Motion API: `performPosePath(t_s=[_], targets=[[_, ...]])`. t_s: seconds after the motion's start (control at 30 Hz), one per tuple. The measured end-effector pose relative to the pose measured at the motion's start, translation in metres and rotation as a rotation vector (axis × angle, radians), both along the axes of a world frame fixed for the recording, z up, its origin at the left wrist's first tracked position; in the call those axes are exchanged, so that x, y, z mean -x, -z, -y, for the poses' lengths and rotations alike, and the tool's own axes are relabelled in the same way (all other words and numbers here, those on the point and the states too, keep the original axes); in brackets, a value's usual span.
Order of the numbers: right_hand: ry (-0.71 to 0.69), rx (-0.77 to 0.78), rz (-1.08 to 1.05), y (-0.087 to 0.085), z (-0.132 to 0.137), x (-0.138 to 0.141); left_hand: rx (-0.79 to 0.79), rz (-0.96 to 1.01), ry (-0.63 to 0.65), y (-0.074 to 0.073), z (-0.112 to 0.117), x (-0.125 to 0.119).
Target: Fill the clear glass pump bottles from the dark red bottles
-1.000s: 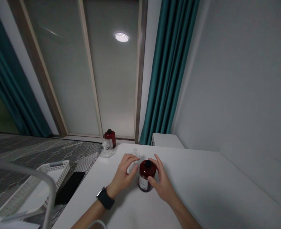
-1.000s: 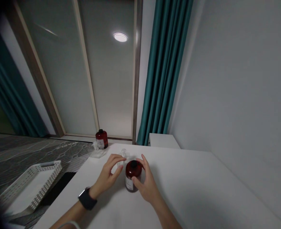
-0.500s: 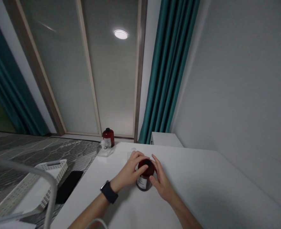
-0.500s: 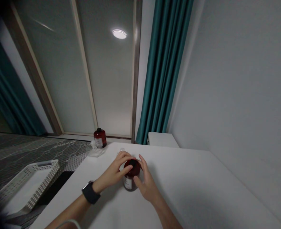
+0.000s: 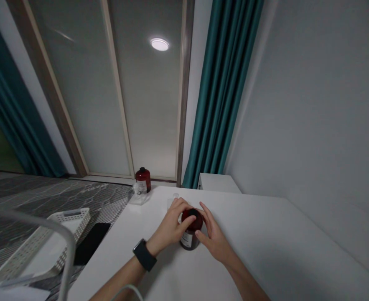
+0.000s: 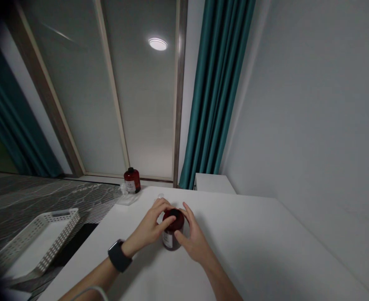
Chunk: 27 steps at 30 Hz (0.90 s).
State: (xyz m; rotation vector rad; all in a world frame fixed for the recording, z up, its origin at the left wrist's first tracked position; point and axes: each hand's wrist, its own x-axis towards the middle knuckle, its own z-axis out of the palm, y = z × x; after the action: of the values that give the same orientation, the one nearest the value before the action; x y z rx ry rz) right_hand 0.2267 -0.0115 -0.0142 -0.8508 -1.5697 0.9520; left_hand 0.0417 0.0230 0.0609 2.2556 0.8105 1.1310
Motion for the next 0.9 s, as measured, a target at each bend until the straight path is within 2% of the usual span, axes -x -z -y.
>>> performPosePath(t_s=[0.13, 0.2, 0.43, 0.67, 0.8, 0.9], targets=[[0.01, 0.017, 0.02, 0.004, -0.002, -0.003, 0.035, 0.079, -0.119, 0.008, 0.0, -0.005], [0.026, 0.019, 0.016, 0.004, -0.001, -0.003, 0.041, 0.112, -0.132, 0.012, -0.002, -0.005], [0.102, -0.017, 0.065, -0.005, 0.003, 0.001, 0.009, 0.13, 0.001, 0.02, 0.002, 0.011], [0.105, -0.063, 0.115, -0.012, 0.006, 0.003, -0.122, 0.133, -0.028, 0.036, 0.012, 0.022], [0.055, -0.088, 0.081, -0.013, 0.003, -0.001, -0.253, 0.149, 0.009, 0.036, 0.013, 0.024], [0.048, -0.104, 0.043, -0.016, 0.003, -0.005, -0.288, 0.136, 0.023, 0.036, 0.013, 0.025]])
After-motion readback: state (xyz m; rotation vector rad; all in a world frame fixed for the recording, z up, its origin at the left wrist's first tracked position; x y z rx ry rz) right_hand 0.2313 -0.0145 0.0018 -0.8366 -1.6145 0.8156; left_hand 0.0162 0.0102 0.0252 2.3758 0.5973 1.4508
